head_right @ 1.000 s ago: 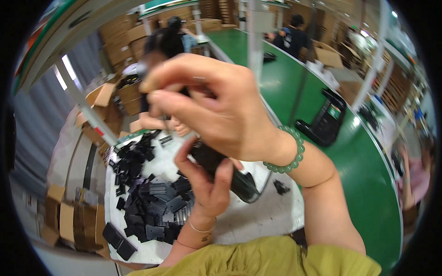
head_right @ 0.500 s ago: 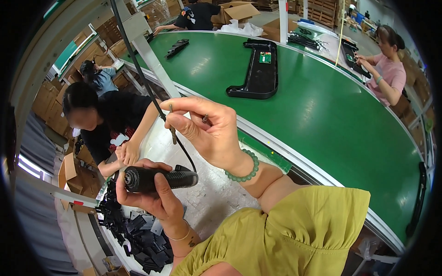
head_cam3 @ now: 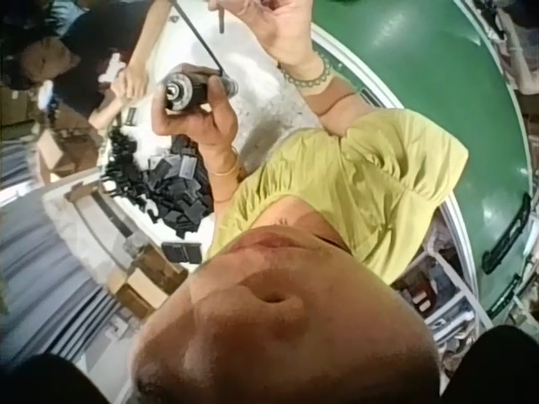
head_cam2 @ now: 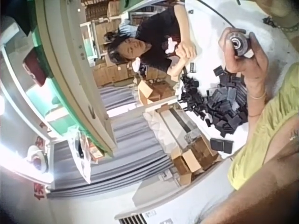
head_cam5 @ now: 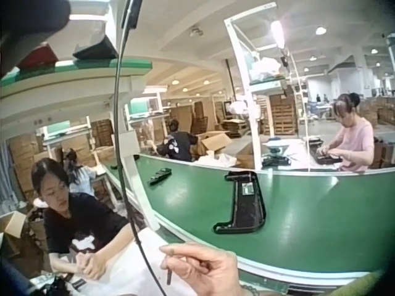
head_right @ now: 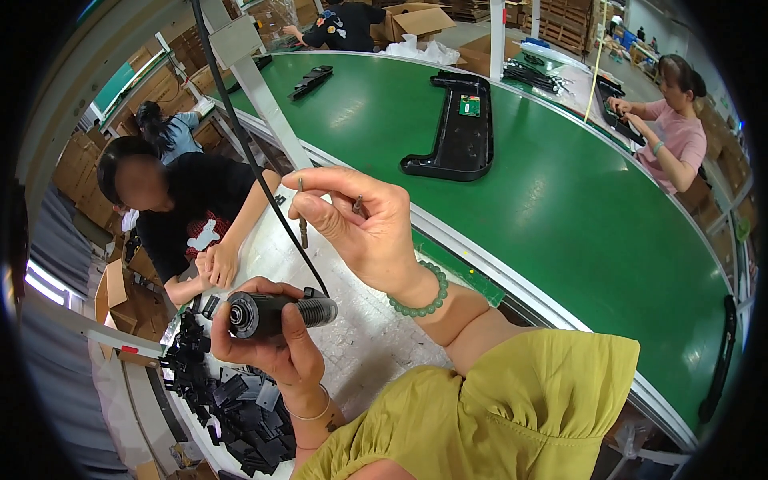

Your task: Assembling plastic components using an electric screwdriver at a factory workstation.

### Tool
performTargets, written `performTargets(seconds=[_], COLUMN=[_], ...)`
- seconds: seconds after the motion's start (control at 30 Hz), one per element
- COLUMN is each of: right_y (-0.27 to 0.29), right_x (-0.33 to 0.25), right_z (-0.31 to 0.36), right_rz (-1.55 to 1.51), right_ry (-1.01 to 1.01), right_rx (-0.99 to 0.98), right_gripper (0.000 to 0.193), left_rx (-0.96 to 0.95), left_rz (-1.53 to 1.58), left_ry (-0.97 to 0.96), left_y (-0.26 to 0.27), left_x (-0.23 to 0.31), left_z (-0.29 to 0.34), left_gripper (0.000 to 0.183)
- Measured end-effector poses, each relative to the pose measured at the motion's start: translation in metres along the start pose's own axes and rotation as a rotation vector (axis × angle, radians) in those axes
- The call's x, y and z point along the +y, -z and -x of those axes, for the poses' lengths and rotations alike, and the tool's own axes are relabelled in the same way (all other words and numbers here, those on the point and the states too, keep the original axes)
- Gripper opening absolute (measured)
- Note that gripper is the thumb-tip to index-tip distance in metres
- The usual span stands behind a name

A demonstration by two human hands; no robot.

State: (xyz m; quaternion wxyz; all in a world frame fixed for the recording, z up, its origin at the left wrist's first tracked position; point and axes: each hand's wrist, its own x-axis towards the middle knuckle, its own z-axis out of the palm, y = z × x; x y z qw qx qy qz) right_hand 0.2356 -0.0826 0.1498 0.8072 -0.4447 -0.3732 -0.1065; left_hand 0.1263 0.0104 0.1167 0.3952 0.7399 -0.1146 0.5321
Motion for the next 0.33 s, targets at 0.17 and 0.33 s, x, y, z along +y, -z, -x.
performTargets(seconds=[0.17, 0.33], right_y=[0.0012, 0.0014], right_x=[-0.0046, -0.0033], right_z=[-0.0031, -0.0033], right_rz=[0.025, -0.084], right_ry=[-0.063, -0.114], right_rx=[-0.003, -0.057], right_gripper=[0.023, 0.027], left_rx=[0.041, 0.087], left_rz=[0.046, 0.075], left_ry=[0.032, 0.065], left_y=[-0.0054, -0.0062], left_x=[0.0029, 0.0066], left_z=[-0.001, -0.002], left_gripper=[0.055, 0.052])
